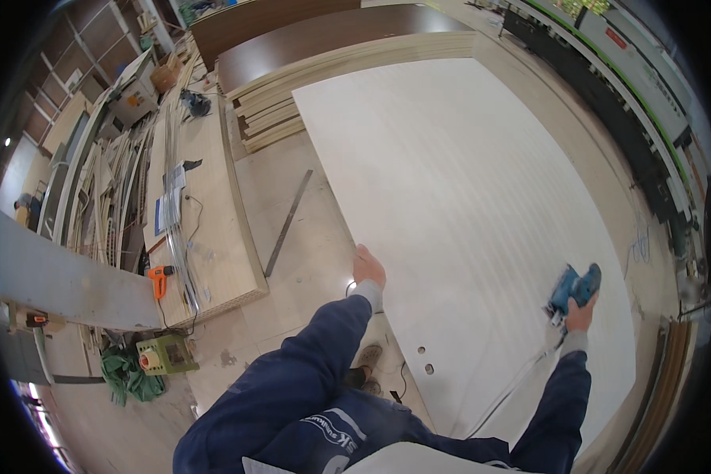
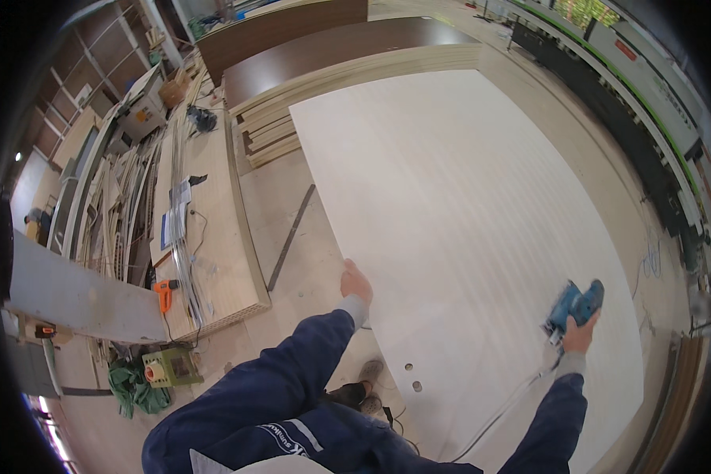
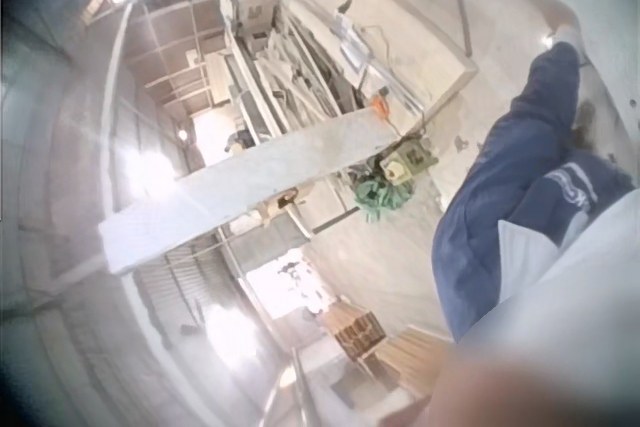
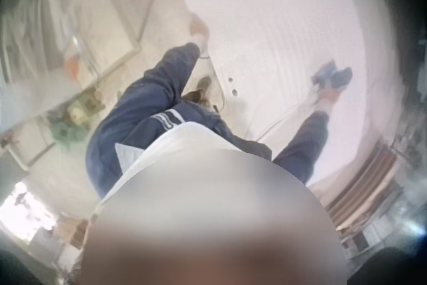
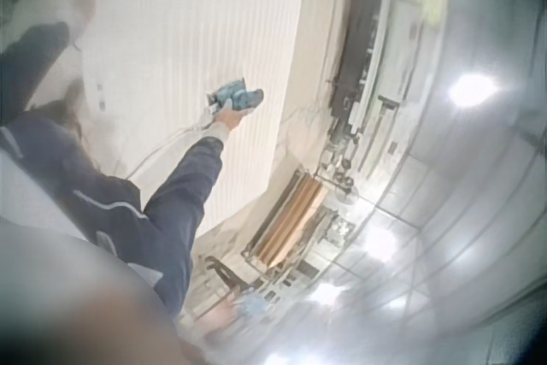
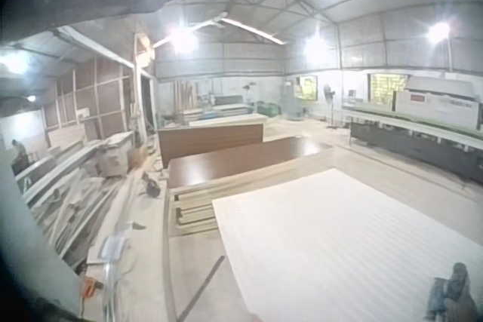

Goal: The person sands a large white panel with an electric sander, moving the tool across the surface in overlapping passes. They periodically wipe the panel with their hand and use a blue air gun to blow away dust, then resume sanding until the clip ends.

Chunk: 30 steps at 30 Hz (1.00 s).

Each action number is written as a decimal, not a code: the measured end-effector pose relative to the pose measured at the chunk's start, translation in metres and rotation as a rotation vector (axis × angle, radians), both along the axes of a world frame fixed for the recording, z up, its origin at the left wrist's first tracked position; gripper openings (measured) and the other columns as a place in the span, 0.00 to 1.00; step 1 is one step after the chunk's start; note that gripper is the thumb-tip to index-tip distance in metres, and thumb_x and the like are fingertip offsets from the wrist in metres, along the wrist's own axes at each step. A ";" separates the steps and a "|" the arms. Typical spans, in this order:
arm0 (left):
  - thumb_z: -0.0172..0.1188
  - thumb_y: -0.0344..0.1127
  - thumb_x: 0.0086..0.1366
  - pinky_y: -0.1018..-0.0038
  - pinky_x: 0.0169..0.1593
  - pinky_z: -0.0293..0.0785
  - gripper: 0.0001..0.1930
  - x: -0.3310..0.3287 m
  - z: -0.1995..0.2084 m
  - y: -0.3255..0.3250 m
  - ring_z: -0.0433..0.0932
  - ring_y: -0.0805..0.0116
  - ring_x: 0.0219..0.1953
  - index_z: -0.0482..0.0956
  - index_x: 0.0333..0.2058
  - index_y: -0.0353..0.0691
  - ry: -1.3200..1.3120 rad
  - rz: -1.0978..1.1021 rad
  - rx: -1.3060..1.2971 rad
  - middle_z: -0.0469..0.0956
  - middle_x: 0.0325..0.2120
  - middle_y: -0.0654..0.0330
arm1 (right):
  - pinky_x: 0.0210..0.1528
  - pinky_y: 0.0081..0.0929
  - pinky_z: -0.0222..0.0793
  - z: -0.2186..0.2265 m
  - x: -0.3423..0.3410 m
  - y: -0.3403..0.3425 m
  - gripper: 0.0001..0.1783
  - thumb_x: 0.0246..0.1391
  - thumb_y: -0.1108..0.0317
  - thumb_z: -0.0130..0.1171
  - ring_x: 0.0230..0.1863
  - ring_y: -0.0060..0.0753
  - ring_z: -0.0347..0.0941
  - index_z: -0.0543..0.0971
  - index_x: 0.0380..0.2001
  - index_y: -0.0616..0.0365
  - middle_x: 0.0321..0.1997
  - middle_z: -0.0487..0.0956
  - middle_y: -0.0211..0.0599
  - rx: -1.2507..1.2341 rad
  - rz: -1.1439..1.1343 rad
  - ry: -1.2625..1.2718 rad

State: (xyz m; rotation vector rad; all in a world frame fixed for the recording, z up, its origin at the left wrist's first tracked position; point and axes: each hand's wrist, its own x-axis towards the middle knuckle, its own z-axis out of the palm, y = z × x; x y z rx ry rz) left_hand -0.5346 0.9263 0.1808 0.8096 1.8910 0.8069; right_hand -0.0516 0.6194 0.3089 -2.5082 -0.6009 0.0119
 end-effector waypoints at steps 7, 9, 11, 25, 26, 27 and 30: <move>0.29 0.64 0.80 0.49 0.64 0.68 0.42 -0.012 0.020 0.004 0.75 0.32 0.59 0.77 0.52 0.25 0.009 -0.029 -0.024 0.79 0.52 0.30 | 0.71 0.46 0.66 0.013 -0.109 0.239 0.48 0.67 0.42 0.53 0.68 0.68 0.70 0.50 0.80 0.52 0.69 0.72 0.68 0.032 0.313 -0.002; 0.27 0.65 0.80 0.51 0.66 0.67 0.44 -0.013 0.022 0.005 0.74 0.35 0.62 0.77 0.55 0.25 -0.019 -0.056 -0.082 0.78 0.56 0.32 | 0.69 0.48 0.67 0.019 -0.158 0.286 0.45 0.69 0.42 0.48 0.67 0.70 0.72 0.50 0.80 0.49 0.66 0.75 0.68 0.010 0.365 0.048; 0.28 0.63 0.80 0.52 0.66 0.68 0.42 -0.013 0.020 0.005 0.74 0.35 0.62 0.77 0.55 0.25 -0.033 -0.070 -0.074 0.78 0.56 0.32 | 0.67 0.50 0.69 0.025 -0.210 0.317 0.42 0.70 0.45 0.47 0.63 0.70 0.75 0.51 0.80 0.47 0.63 0.78 0.67 0.029 0.470 0.066; 0.32 0.63 0.80 0.46 0.59 0.71 0.36 -0.048 -0.052 0.012 0.74 0.32 0.59 0.72 0.56 0.32 -0.160 -0.349 0.096 0.77 0.56 0.33 | 0.51 0.56 0.76 0.060 -0.429 0.228 0.43 0.70 0.55 0.51 0.49 0.75 0.80 0.46 0.81 0.46 0.51 0.82 0.69 -0.059 0.628 0.236; 0.34 0.63 0.80 0.47 0.60 0.71 0.35 -0.071 -0.073 0.016 0.74 0.33 0.60 0.71 0.57 0.33 -0.206 -0.556 0.166 0.76 0.57 0.35 | 0.51 0.54 0.77 0.063 -0.440 0.214 0.43 0.70 0.57 0.51 0.50 0.74 0.80 0.46 0.81 0.48 0.52 0.82 0.69 -0.072 0.602 0.266; 0.35 0.63 0.80 0.48 0.61 0.71 0.35 -0.097 -0.096 0.019 0.74 0.34 0.60 0.71 0.58 0.33 -0.259 -0.764 0.222 0.76 0.58 0.37 | 0.51 0.53 0.77 0.064 -0.456 0.203 0.43 0.69 0.58 0.52 0.50 0.74 0.80 0.46 0.81 0.49 0.52 0.82 0.69 -0.059 0.570 0.294; 0.50 0.48 0.78 0.56 0.69 0.65 0.25 -0.223 -0.173 0.036 0.69 0.44 0.67 0.69 0.63 0.35 0.049 -1.416 0.464 0.73 0.63 0.47 | 0.53 0.49 0.77 0.065 -0.505 0.192 0.44 0.69 0.62 0.53 0.52 0.71 0.81 0.46 0.81 0.52 0.53 0.82 0.69 -0.039 0.503 0.340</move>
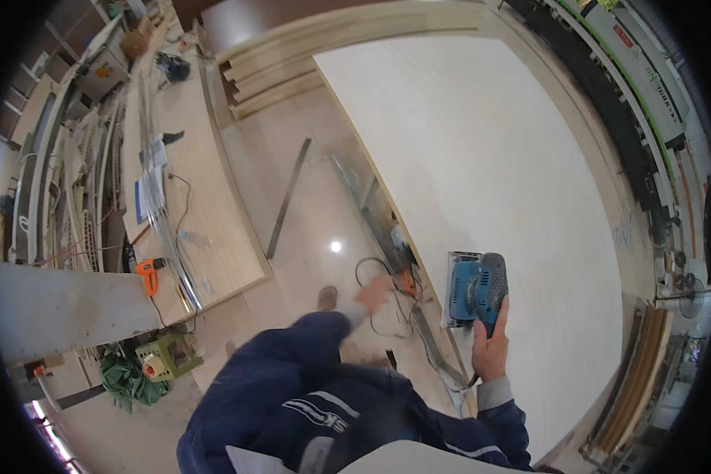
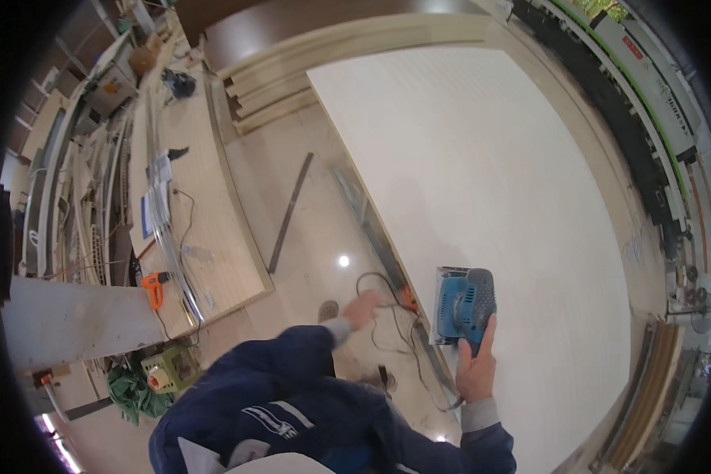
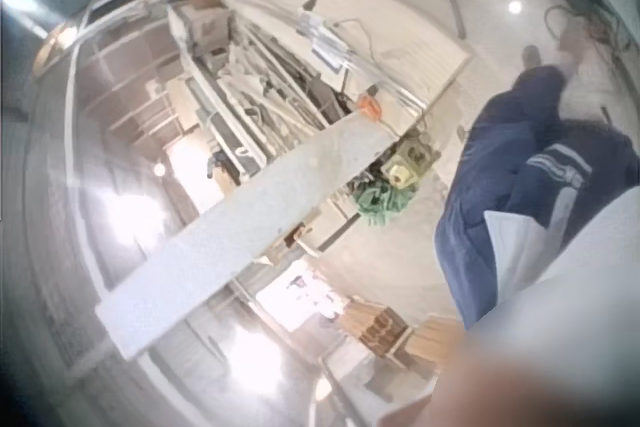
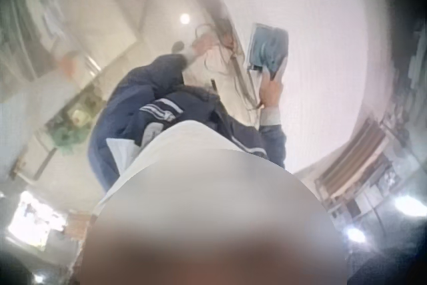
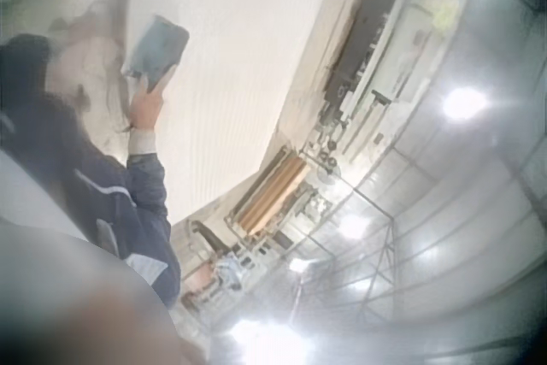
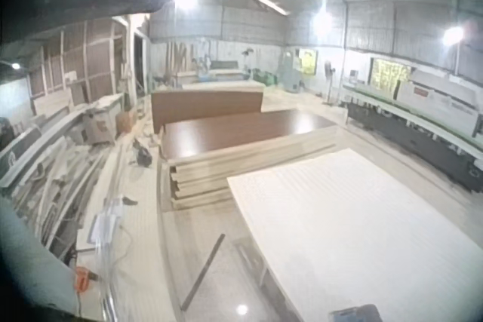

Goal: The person sands a large white panel with an electric sander, moving the tool across the surface in overlapping passes. They periodically wipe the panel with their hand and use a blue air gun to blow away dust, then resume sanding until the clip ends.

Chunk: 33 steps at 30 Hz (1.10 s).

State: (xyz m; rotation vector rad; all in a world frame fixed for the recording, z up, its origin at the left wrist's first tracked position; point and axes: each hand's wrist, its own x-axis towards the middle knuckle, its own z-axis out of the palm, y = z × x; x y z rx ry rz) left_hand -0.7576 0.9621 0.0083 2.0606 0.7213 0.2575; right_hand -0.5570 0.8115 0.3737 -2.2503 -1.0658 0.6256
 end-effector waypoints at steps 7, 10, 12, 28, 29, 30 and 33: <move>0.49 0.63 0.74 0.55 0.69 0.68 0.34 -0.354 -0.052 0.037 0.76 0.42 0.65 0.75 0.63 0.38 0.939 0.711 -0.597 0.78 0.61 0.41 | 0.50 0.53 0.78 -0.022 -0.040 0.152 0.44 0.70 0.61 0.54 0.48 0.75 0.81 0.45 0.80 0.55 0.52 0.81 0.72 0.053 0.166 -0.033; 0.46 0.59 0.76 0.53 0.66 0.71 0.33 -0.448 -0.058 0.032 0.77 0.39 0.62 0.81 0.53 0.30 1.102 0.589 -0.538 0.80 0.56 0.36 | 0.51 0.54 0.78 -0.042 -0.032 0.259 0.44 0.70 0.57 0.53 0.51 0.74 0.80 0.45 0.81 0.51 0.54 0.82 0.68 0.143 0.325 -0.119; 0.45 0.57 0.77 0.53 0.66 0.70 0.34 -0.476 -0.078 0.029 0.77 0.37 0.62 0.82 0.51 0.26 1.083 0.636 -0.489 0.79 0.55 0.33 | 0.58 0.53 0.75 -0.055 -0.027 0.338 0.44 0.68 0.52 0.54 0.55 0.71 0.79 0.48 0.81 0.44 0.57 0.81 0.67 0.126 0.320 -0.171; 0.60 0.55 0.72 0.68 0.40 0.79 0.26 -0.262 -0.069 0.013 0.84 0.67 0.37 0.80 0.58 0.40 0.398 0.778 -0.952 0.85 0.44 0.55 | 0.57 0.55 0.74 -0.207 -0.181 0.298 0.43 0.67 0.54 0.56 0.52 0.66 0.80 0.51 0.80 0.44 0.53 0.82 0.60 -0.313 0.611 0.162; 0.60 0.56 0.72 0.67 0.43 0.79 0.28 -0.268 -0.076 0.006 0.85 0.64 0.35 0.81 0.56 0.37 0.419 0.821 -0.957 0.86 0.43 0.52 | 0.59 0.54 0.73 -0.231 -0.178 0.274 0.44 0.67 0.54 0.56 0.54 0.66 0.80 0.50 0.80 0.45 0.55 0.82 0.61 -0.396 0.570 0.247; 0.60 0.57 0.71 0.67 0.47 0.80 0.29 -0.277 -0.084 -0.004 0.86 0.61 0.34 0.82 0.55 0.35 0.443 0.864 -0.996 0.87 0.43 0.49 | 0.62 0.52 0.71 -0.255 -0.172 0.249 0.45 0.64 0.54 0.58 0.59 0.67 0.77 0.53 0.79 0.48 0.59 0.80 0.65 -0.477 0.458 0.326; 0.58 0.63 0.71 0.63 0.54 0.78 0.35 -0.307 -0.103 -0.031 0.87 0.52 0.45 0.78 0.60 0.34 0.665 0.775 -0.964 0.84 0.51 0.44 | 0.67 0.48 0.69 -0.329 -0.143 0.165 0.51 0.57 0.57 0.64 0.64 0.66 0.75 0.53 0.79 0.55 0.62 0.78 0.67 -0.624 0.192 0.355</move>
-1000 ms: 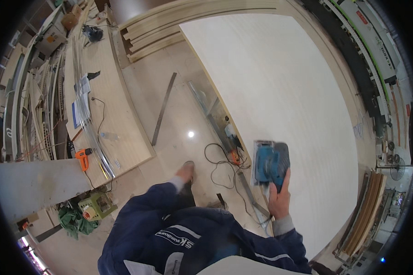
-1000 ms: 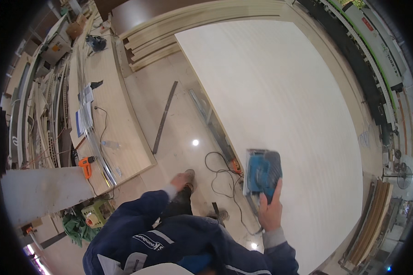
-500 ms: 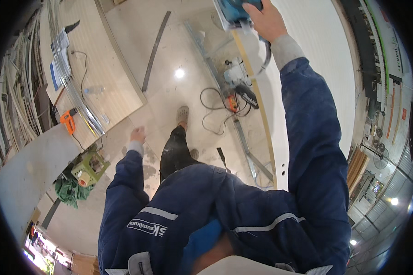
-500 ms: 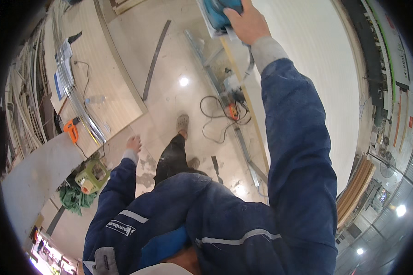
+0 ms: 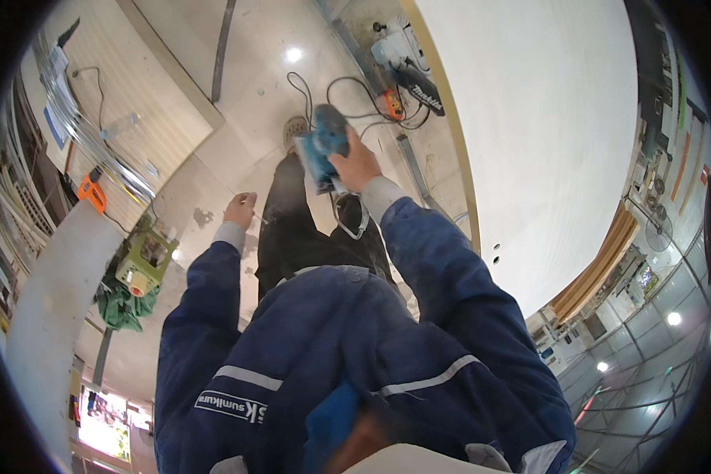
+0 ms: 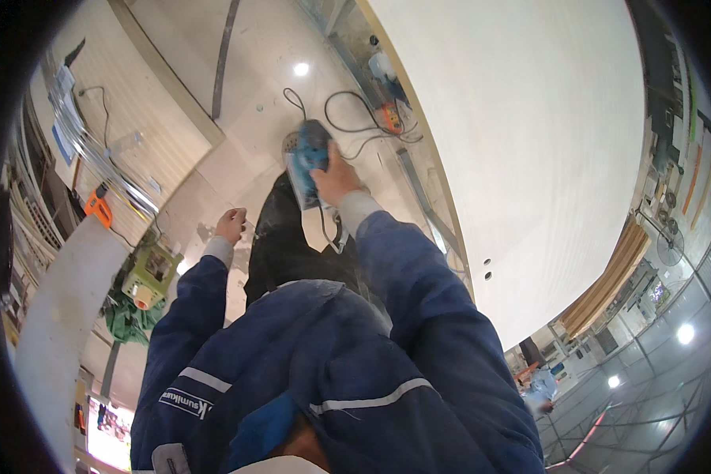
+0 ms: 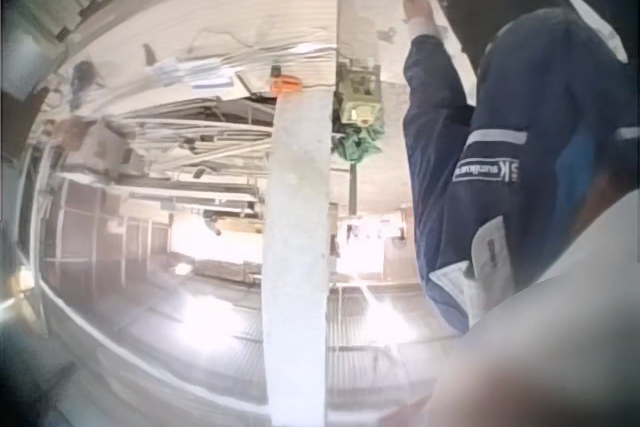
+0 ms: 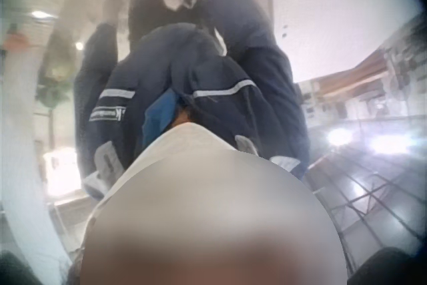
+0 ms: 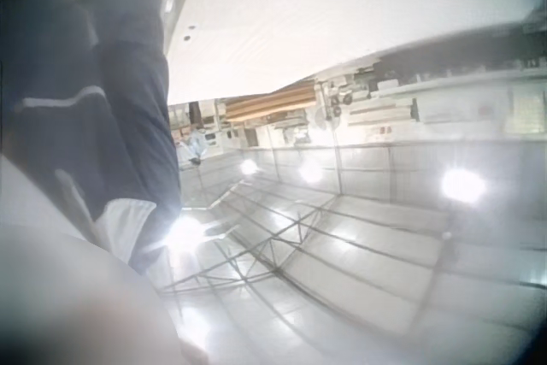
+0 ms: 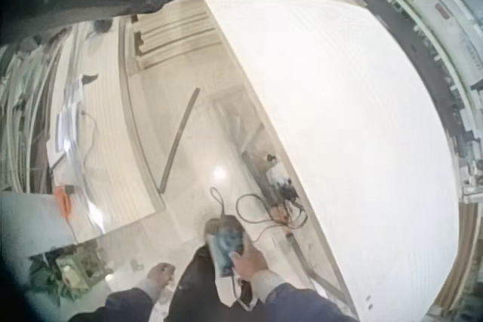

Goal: The person sands a large white panel with an electric sander, moving the tool across the surface in overlapping passes. They periodically wipe the panel with their hand and use a blue air gun to blow away dust, then resume sanding until the clip ends.

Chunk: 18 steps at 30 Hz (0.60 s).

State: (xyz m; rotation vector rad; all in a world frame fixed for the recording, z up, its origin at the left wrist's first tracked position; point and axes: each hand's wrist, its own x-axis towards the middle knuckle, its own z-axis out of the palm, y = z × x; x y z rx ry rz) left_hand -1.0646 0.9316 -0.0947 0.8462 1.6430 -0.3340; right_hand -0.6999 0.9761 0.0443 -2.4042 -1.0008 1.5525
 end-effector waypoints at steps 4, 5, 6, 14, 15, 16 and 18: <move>0.52 0.76 0.67 0.61 0.65 0.72 0.53 0.009 -0.007 -0.063 0.77 0.44 0.62 0.66 0.68 0.25 0.055 -0.372 -0.051 0.76 0.61 0.35 | 0.71 0.45 0.67 -0.097 0.067 -0.114 0.55 0.52 0.63 0.62 0.66 0.63 0.74 0.47 0.80 0.58 0.65 0.76 0.65 -0.275 -0.075 -0.227; 0.54 0.75 0.66 0.60 0.67 0.70 0.55 0.024 -0.006 -0.082 0.75 0.43 0.65 0.64 0.69 0.24 0.006 -0.342 -0.117 0.75 0.62 0.34 | 0.70 0.45 0.68 -0.122 0.084 -0.142 0.54 0.53 0.64 0.62 0.65 0.64 0.74 0.49 0.79 0.62 0.64 0.78 0.64 -0.318 -0.125 -0.283; 0.56 0.75 0.65 0.60 0.69 0.68 0.56 0.041 -0.003 -0.103 0.72 0.42 0.67 0.62 0.70 0.23 -0.026 -0.317 -0.209 0.74 0.62 0.33 | 0.69 0.45 0.69 -0.148 0.101 -0.168 0.52 0.53 0.65 0.61 0.65 0.64 0.75 0.51 0.78 0.66 0.62 0.79 0.63 -0.344 -0.172 -0.349; 0.76 0.61 0.55 0.55 0.69 0.69 0.65 0.191 -0.018 -0.252 0.64 0.42 0.72 0.41 0.75 0.32 0.320 -0.555 -0.220 0.56 0.71 0.37 | 0.43 0.42 0.78 -0.341 0.240 -0.343 0.21 0.52 0.59 0.68 0.40 0.51 0.84 0.83 0.36 0.72 0.38 0.85 0.56 -0.474 -0.290 -0.409; 0.76 0.60 0.56 0.54 0.69 0.68 0.64 0.196 -0.026 -0.264 0.64 0.42 0.71 0.43 0.75 0.32 0.285 -0.520 -0.222 0.57 0.71 0.37 | 0.38 0.42 0.77 -0.358 0.256 -0.362 0.20 0.52 0.58 0.69 0.34 0.48 0.84 0.84 0.31 0.71 0.32 0.85 0.53 -0.496 -0.281 -0.356; 0.76 0.58 0.56 0.53 0.70 0.68 0.63 0.197 -0.033 -0.274 0.64 0.42 0.71 0.44 0.75 0.32 0.259 -0.480 -0.234 0.58 0.71 0.38 | 0.34 0.41 0.77 -0.373 0.269 -0.377 0.20 0.51 0.57 0.70 0.28 0.46 0.84 0.84 0.27 0.70 0.26 0.85 0.51 -0.542 -0.256 -0.339; 0.76 0.56 0.56 0.52 0.70 0.67 0.61 0.191 -0.047 -0.294 0.64 0.41 0.71 0.47 0.74 0.32 0.220 -0.395 -0.198 0.59 0.70 0.38 | 0.33 0.40 0.76 -0.401 0.298 -0.389 0.20 0.53 0.57 0.69 0.26 0.42 0.83 0.85 0.27 0.68 0.25 0.85 0.47 -0.448 -0.416 -0.274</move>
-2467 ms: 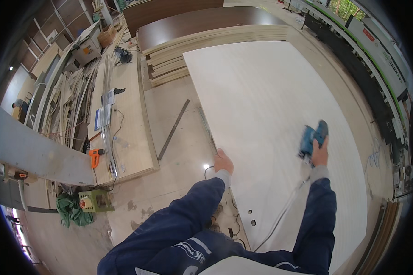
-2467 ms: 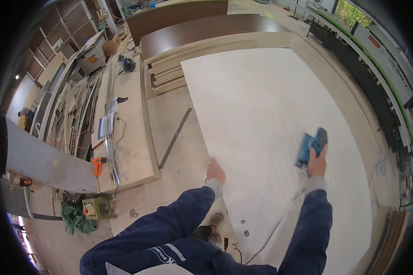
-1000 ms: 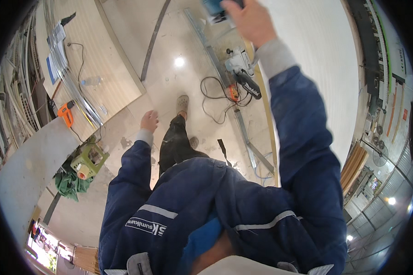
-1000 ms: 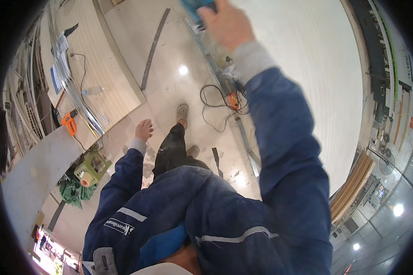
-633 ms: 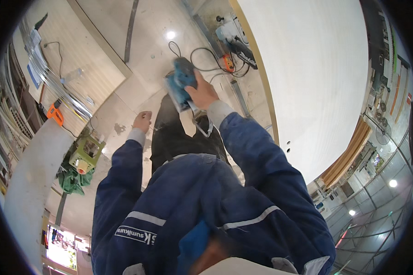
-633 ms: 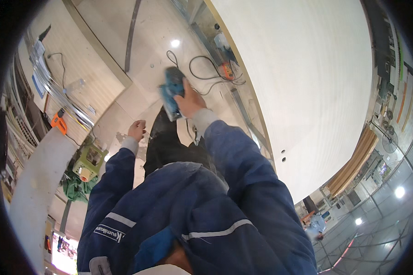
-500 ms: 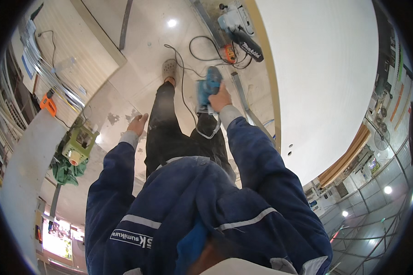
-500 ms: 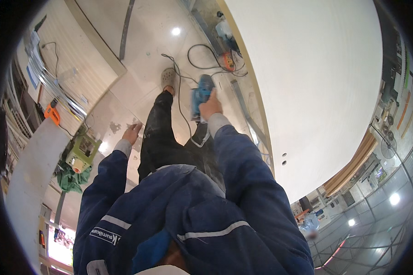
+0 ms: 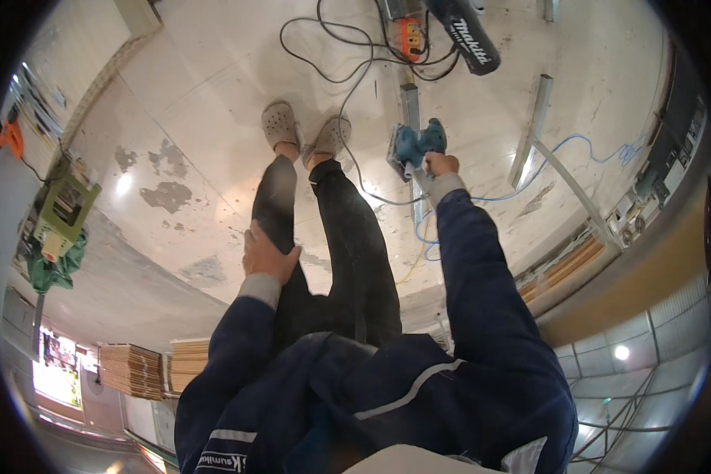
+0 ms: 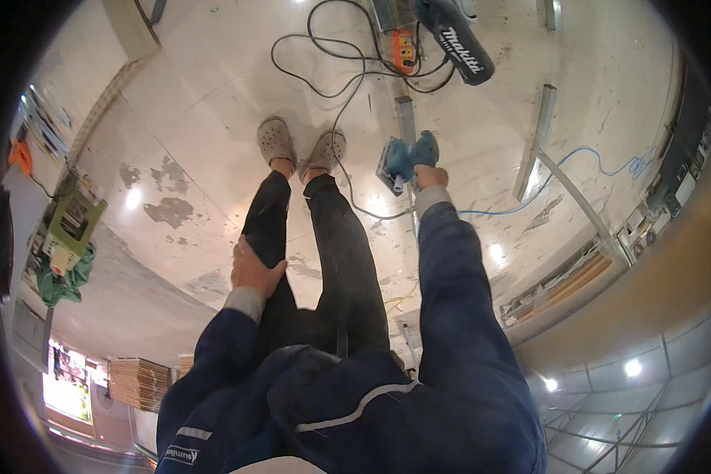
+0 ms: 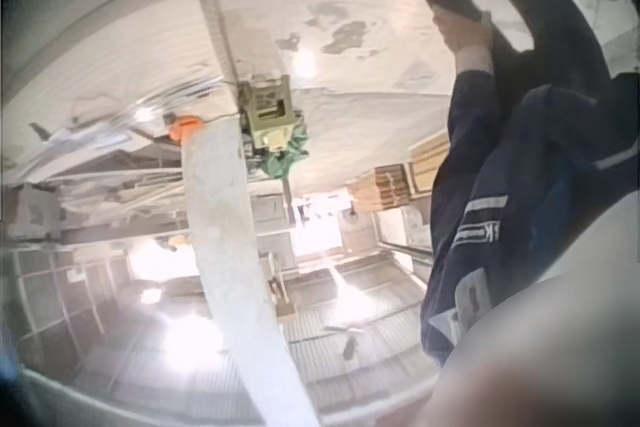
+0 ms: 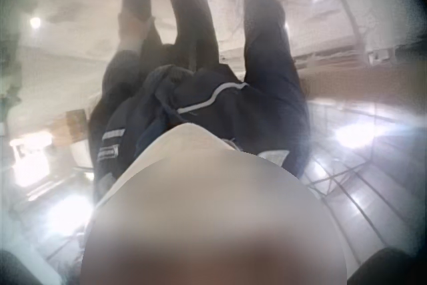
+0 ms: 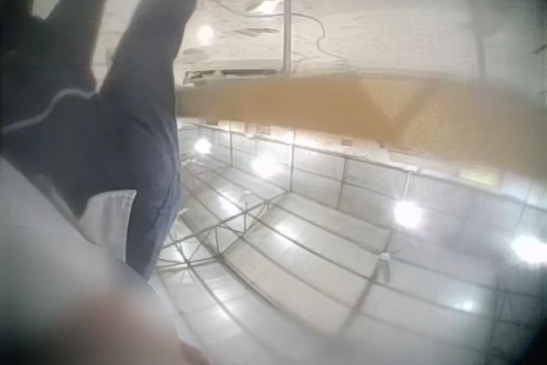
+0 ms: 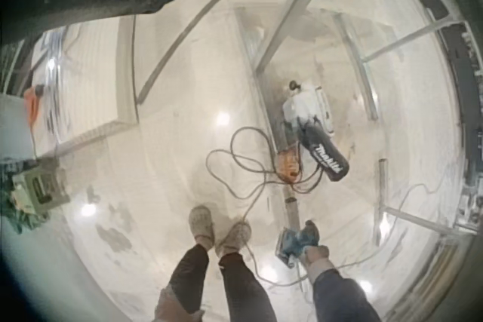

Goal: The person sands a large white panel with an electric sander, moving the tool across the surface in overlapping passes. They periodically wipe the panel with their hand and use a blue air gun to blow away dust, then resume sanding until the clip ends.

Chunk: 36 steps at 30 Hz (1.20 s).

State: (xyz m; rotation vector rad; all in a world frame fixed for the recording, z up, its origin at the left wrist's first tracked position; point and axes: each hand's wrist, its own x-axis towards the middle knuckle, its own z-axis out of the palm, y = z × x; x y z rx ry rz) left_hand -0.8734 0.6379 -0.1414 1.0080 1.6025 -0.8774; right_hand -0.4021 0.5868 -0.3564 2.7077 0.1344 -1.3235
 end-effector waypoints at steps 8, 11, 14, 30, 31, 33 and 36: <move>0.75 0.52 0.57 0.51 0.70 0.66 0.53 -0.022 -0.032 -0.057 0.65 0.40 0.70 0.55 0.72 0.36 -0.066 0.098 0.186 0.63 0.68 0.40 | 0.38 0.42 0.79 -0.100 0.137 -0.014 0.22 0.58 0.55 0.68 0.32 0.47 0.86 0.86 0.33 0.69 0.31 0.87 0.51 0.066 0.156 -0.444; 0.74 0.52 0.58 0.50 0.70 0.66 0.52 -0.017 -0.030 -0.068 0.64 0.39 0.70 0.55 0.71 0.35 -0.055 0.075 0.207 0.63 0.68 0.40 | 0.43 0.47 0.81 -0.129 0.142 -0.086 0.18 0.61 0.56 0.63 0.41 0.53 0.87 0.87 0.36 0.63 0.38 0.88 0.55 -0.160 0.568 -0.350; 0.74 0.53 0.59 0.52 0.71 0.65 0.52 -0.012 -0.021 -0.078 0.63 0.40 0.71 0.55 0.72 0.34 -0.046 0.067 0.183 0.63 0.68 0.39 | 0.45 0.45 0.81 -0.111 0.038 -0.178 0.20 0.67 0.53 0.58 0.44 0.49 0.86 0.88 0.39 0.59 0.42 0.88 0.48 -0.325 1.408 0.101; 0.45 0.79 0.67 0.54 0.73 0.63 0.56 -0.048 0.078 -0.048 0.69 0.40 0.70 0.49 0.77 0.37 -0.133 -1.082 -0.431 0.69 0.68 0.36 | 0.31 0.33 0.82 0.324 -0.254 -0.405 0.24 0.68 0.47 0.55 0.28 0.31 0.86 0.90 0.37 0.54 0.30 0.88 0.34 -0.129 -0.399 0.691; 0.43 0.79 0.68 0.55 0.73 0.63 0.54 -0.044 0.084 -0.039 0.70 0.41 0.69 0.55 0.76 0.36 -0.137 -1.151 -0.498 0.71 0.66 0.36 | 0.31 0.32 0.82 0.334 -0.264 -0.428 0.23 0.67 0.48 0.55 0.27 0.30 0.86 0.89 0.35 0.54 0.30 0.88 0.34 -0.041 -0.404 0.618; 0.40 0.79 0.69 0.55 0.73 0.63 0.53 -0.028 0.101 -0.027 0.70 0.42 0.70 0.64 0.72 0.35 -0.085 -1.306 -0.616 0.70 0.67 0.37 | 0.31 0.32 0.82 0.358 -0.297 -0.478 0.23 0.67 0.49 0.55 0.27 0.29 0.86 0.89 0.32 0.54 0.29 0.88 0.33 0.006 -0.432 0.464; 0.36 0.78 0.70 0.55 0.69 0.65 0.51 0.022 0.142 -0.038 0.71 0.45 0.67 0.71 0.67 0.33 -0.220 -1.612 -0.336 0.75 0.63 0.40 | 0.37 0.31 0.83 0.373 -0.368 -0.536 0.22 0.64 0.50 0.58 0.30 0.33 0.87 0.89 0.30 0.56 0.30 0.88 0.34 0.183 -0.686 0.358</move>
